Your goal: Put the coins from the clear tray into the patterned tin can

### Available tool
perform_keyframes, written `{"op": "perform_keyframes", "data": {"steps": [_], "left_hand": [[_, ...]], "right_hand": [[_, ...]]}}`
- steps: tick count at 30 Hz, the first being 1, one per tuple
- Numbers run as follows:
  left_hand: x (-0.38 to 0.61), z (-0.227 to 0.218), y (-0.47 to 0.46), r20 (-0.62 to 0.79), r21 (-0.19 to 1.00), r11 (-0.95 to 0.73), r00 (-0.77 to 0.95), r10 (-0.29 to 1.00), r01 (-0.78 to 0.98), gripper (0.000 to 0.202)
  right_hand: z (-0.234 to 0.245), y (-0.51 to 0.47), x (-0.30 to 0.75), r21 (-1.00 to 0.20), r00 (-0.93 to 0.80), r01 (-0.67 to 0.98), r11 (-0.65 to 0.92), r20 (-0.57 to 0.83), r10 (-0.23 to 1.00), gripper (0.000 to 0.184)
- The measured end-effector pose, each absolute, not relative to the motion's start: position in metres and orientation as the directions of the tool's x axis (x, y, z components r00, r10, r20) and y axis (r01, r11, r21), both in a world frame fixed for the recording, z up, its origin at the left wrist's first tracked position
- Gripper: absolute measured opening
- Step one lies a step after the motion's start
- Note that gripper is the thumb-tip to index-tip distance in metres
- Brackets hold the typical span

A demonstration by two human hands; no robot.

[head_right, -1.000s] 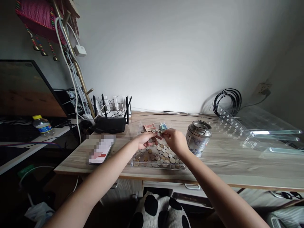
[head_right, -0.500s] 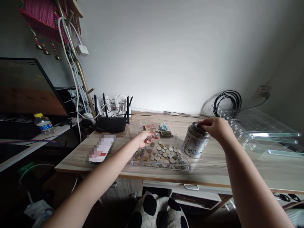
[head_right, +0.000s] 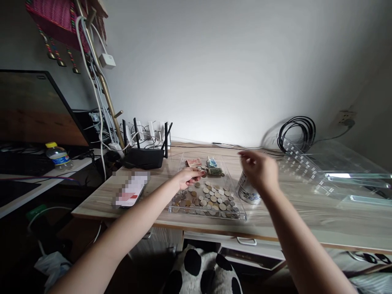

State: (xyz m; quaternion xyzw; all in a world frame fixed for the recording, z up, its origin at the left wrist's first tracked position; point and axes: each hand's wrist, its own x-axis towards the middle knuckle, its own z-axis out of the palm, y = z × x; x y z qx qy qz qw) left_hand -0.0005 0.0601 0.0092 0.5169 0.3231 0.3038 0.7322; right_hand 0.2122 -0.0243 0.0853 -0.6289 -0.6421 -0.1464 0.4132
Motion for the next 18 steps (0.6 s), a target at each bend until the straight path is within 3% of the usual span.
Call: {"op": "perform_keyframes", "data": {"steps": [4,8,11,14,16,18], "left_hand": [[0.0,0.008,0.06,-0.163,0.955,0.275,0.582,0.797,-0.11,0.026],[0.0,0.009,0.06,-0.16,0.96,0.265,0.598,0.786,-0.091,0.022],[0.0,0.011,0.059,-0.189,0.944,0.317,0.636,0.748,-0.092,0.022],[0.001,0.011,0.06,-0.246,0.912,0.394,0.616,0.749,-0.114,0.021],[0.002,0.01,0.062,-0.279,0.891,0.428,0.56,0.78,-0.151,0.016],[0.002,0.009,0.063,-0.298,0.875,0.449,0.532,0.792,-0.18,0.012]], "right_hand": [[0.051,-0.011,0.161,-0.424,-0.199,0.811,0.402,0.448,0.872,0.031],[0.03,0.005,0.149,-0.49,-0.248,0.759,0.429,0.393,0.886,0.022],[0.035,0.001,0.16,-0.451,-0.168,0.802,0.391,0.459,0.873,0.024],[0.054,-0.016,0.184,-0.345,-0.023,0.882,0.321,0.649,0.761,0.029],[0.071,-0.026,0.207,-0.286,0.093,0.937,0.201,0.759,0.644,0.032],[0.085,-0.03,0.233,-0.252,0.178,0.967,0.041,0.782,0.598,0.031]]}}
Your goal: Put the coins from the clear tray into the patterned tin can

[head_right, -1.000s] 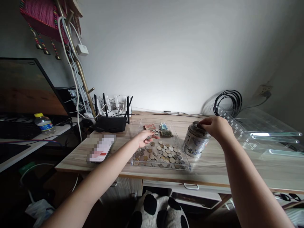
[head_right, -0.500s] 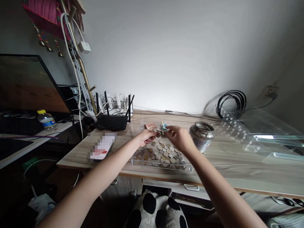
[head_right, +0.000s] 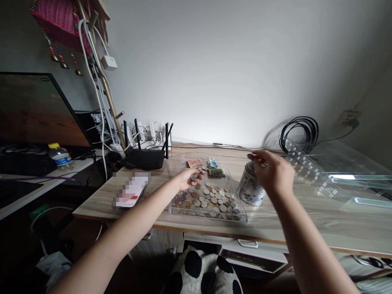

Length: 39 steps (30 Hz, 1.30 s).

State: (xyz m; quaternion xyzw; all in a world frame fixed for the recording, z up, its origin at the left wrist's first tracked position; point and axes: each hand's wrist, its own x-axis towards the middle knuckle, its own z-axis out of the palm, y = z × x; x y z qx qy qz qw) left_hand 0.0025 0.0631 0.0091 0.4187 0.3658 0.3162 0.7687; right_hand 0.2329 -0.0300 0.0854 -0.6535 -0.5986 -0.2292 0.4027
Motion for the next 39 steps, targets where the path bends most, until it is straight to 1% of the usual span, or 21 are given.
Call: {"op": "perform_keyframes", "data": {"steps": [1,3,5,7,10,13,16,19,21,23,24,25,26,28,30,31,33,35,39], "left_hand": [[0.002,0.009,0.064,-0.301,0.869,0.457,0.53,0.792,-0.19,0.011],[0.002,0.008,0.064,-0.305,0.856,0.472,0.531,0.79,-0.21,0.011],[0.001,0.007,0.065,-0.302,0.843,0.48,0.524,0.796,-0.244,0.013],[0.0,0.006,0.065,-0.295,0.829,0.485,0.519,0.802,-0.278,0.016],[-0.001,0.005,0.065,-0.282,0.807,0.498,0.533,0.798,-0.318,0.021],[-0.001,0.004,0.065,-0.27,0.801,0.515,0.584,0.765,-0.305,0.024],[-0.001,0.003,0.065,-0.267,0.814,0.516,0.616,0.741,-0.268,0.022],[-0.001,0.004,0.065,-0.262,0.832,0.496,0.611,0.747,-0.25,0.019],[-0.001,0.005,0.064,-0.246,0.849,0.469,0.605,0.758,-0.242,0.018],[-0.001,0.007,0.062,-0.223,0.868,0.438,0.604,0.765,-0.234,0.014],[-0.001,0.008,0.06,-0.214,0.876,0.425,0.607,0.766,-0.228,0.012],[-0.001,0.009,0.059,-0.208,0.882,0.416,0.611,0.764,-0.221,0.011],[-0.001,0.01,0.058,-0.204,0.886,0.412,0.616,0.761,-0.215,0.009],[0.0,0.011,0.057,-0.2,0.888,0.41,0.627,0.753,-0.209,0.008],[0.001,0.01,0.058,-0.199,0.887,0.409,0.624,0.755,-0.213,0.008],[0.001,0.009,0.059,-0.203,0.887,0.407,0.608,0.767,-0.217,0.009],[0.003,0.007,0.062,-0.221,0.887,0.402,0.555,0.802,-0.228,0.009],[0.005,0.004,0.066,-0.247,0.883,0.409,0.511,0.823,-0.231,0.007],[0.006,0.0,0.071,-0.292,0.865,0.45,0.508,0.81,-0.221,0.005]], "right_hand": [[0.091,-0.03,0.246,-0.242,0.205,0.97,-0.027,0.751,0.628,0.028],[0.098,-0.026,0.269,-0.245,0.234,0.965,-0.094,0.64,0.732,0.021],[0.1,-0.019,0.285,-0.285,0.248,0.953,-0.105,0.53,0.811,0.017],[0.1,-0.014,0.293,-0.318,0.257,0.942,-0.104,0.49,0.833,0.017],[0.099,-0.011,0.294,-0.314,0.275,0.941,-0.127,0.489,0.828,0.016],[0.099,-0.008,0.294,-0.312,0.243,0.945,-0.099,0.463,0.852,0.014],[0.099,-0.005,0.298,-0.315,0.205,0.947,-0.06,0.452,0.868,0.011],[0.1,-0.006,0.298,-0.297,0.203,0.953,-0.069,0.45,0.87,0.013],[0.101,-0.012,0.287,-0.246,0.218,0.963,-0.106,0.491,0.843,0.02],[0.099,-0.021,0.261,-0.187,0.208,0.975,-0.117,0.599,0.774,0.03],[0.096,-0.026,0.244,-0.156,0.17,0.984,-0.088,0.658,0.733,0.032],[0.092,-0.03,0.224,-0.151,0.133,0.988,-0.039,0.684,0.717,0.031],[0.087,-0.033,0.205,-0.148,0.062,0.988,0.047,0.657,0.752,0.027],[0.072,-0.034,0.169,-0.087,-0.188,0.956,0.279,0.546,0.816,0.024],[0.057,-0.029,0.143,-0.034,-0.34,0.918,0.394,0.441,0.831,0.023],[0.05,-0.025,0.135,-0.01,-0.368,0.914,0.407,0.404,0.837,0.022],[0.041,-0.017,0.127,0.02,-0.368,0.922,0.387,0.362,0.857,0.02],[0.036,-0.012,0.126,0.026,-0.346,0.933,0.359,0.345,0.872,0.02],[0.036,-0.008,0.127,0.018,-0.326,0.941,0.338,0.319,0.89,0.02]]}}
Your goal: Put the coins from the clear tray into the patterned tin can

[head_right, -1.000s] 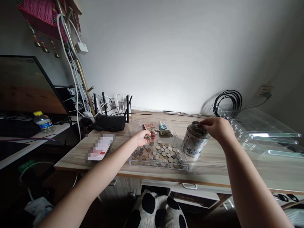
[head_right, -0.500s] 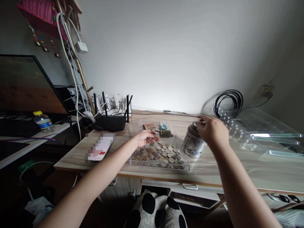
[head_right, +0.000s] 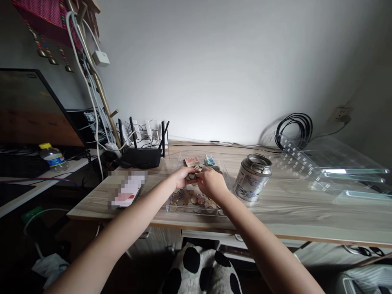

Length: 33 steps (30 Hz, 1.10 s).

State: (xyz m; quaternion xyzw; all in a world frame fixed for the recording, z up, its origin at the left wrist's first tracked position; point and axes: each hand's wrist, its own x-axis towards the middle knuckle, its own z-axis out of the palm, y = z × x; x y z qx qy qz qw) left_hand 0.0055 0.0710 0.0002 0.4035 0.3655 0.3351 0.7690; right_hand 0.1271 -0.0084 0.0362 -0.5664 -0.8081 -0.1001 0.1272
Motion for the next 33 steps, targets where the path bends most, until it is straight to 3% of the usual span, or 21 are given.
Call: {"op": "perform_keyframes", "data": {"steps": [6,10,12,14,17,21,23,25,29,33], "left_hand": [[0.004,0.003,0.071,-0.375,0.849,0.515,0.553,0.744,-0.117,0.01],[0.003,0.007,0.065,-0.389,0.839,0.539,0.609,0.691,-0.076,0.012],[0.002,0.008,0.063,-0.381,0.84,0.541,0.679,0.628,-0.029,0.016],[0.001,0.008,0.062,-0.371,0.849,0.528,0.739,0.563,0.023,0.022],[-0.002,0.008,0.064,-0.368,0.856,0.512,0.777,0.51,0.069,0.026],[-0.003,0.009,0.063,-0.374,0.86,0.51,0.705,0.603,0.02,0.021],[-0.002,0.009,0.062,-0.367,0.862,0.507,0.666,0.649,-0.019,0.02],[-0.001,0.008,0.061,-0.343,0.862,0.504,0.675,0.654,-0.05,0.021],[0.0,0.006,0.06,-0.294,0.868,0.49,0.71,0.64,-0.082,0.025],[-0.001,0.006,0.06,-0.274,0.872,0.482,0.739,0.615,-0.078,0.022]], "right_hand": [[0.048,0.001,0.135,-0.133,-0.424,0.877,0.462,0.239,0.874,0.019],[0.054,0.014,0.145,-0.325,-0.527,0.788,0.522,0.081,0.846,0.021],[0.055,0.015,0.145,-0.357,-0.569,0.759,0.545,0.044,0.821,0.019],[0.055,0.01,0.142,-0.299,-0.548,0.778,0.552,0.108,0.83,0.019],[0.064,-0.007,0.149,-0.183,-0.409,0.858,0.479,0.32,0.855,0.023],[0.095,-0.03,0.21,-0.21,-0.005,0.964,0.166,0.607,0.794,0.021],[0.109,-0.033,0.251,-0.201,0.173,0.978,-0.048,0.67,0.722,0.022],[0.117,-0.032,0.282,-0.161,0.203,0.978,-0.133,0.6,0.774,0.021],[0.118,-0.021,0.297,-0.082,0.096,0.994,-0.07,0.37,0.924,0.022],[0.115,-0.01,0.285,-0.028,0.095,0.996,-0.09,0.333,0.938,0.025]]}}
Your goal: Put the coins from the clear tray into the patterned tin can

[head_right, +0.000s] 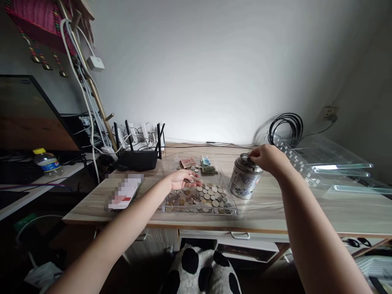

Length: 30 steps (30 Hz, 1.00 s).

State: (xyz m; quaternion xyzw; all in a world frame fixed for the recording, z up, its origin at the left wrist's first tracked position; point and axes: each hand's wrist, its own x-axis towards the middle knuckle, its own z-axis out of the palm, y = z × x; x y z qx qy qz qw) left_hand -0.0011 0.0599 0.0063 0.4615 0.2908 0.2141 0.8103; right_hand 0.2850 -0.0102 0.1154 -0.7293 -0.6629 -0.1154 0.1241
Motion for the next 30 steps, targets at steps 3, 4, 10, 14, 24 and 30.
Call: {"op": "perform_keyframes", "data": {"steps": [3,4,10,14,24,30], "left_hand": [[-0.001,0.007,0.06,-0.257,0.879,0.462,0.698,0.668,-0.118,0.018],[0.0,0.007,0.061,-0.251,0.883,0.45,0.676,0.693,-0.134,0.016],[0.001,0.005,0.063,-0.242,0.889,0.434,0.654,0.717,-0.148,0.013],[0.0,0.006,0.062,-0.247,0.891,0.442,0.706,0.664,-0.104,0.013],[0.006,0.003,0.062,-0.294,0.888,0.447,0.617,0.73,-0.105,0.012],[0.002,0.008,0.061,-0.313,0.864,0.502,0.725,0.614,-0.051,0.019]], "right_hand": [[0.115,-0.003,0.285,-0.006,0.116,0.993,-0.121,0.335,0.935,0.023],[0.116,-0.002,0.286,-0.01,0.122,0.992,-0.125,0.318,0.94,0.022],[0.11,-0.025,0.25,-0.131,0.165,0.986,-0.105,0.647,0.744,0.026],[0.077,-0.04,0.187,-0.097,-0.187,0.941,0.324,0.648,0.738,0.023],[0.031,-0.013,0.133,0.089,-0.448,0.889,0.449,0.37,0.814,0.024],[0.069,-0.029,0.171,-0.071,-0.164,0.966,0.248,0.573,0.803,0.027]]}}
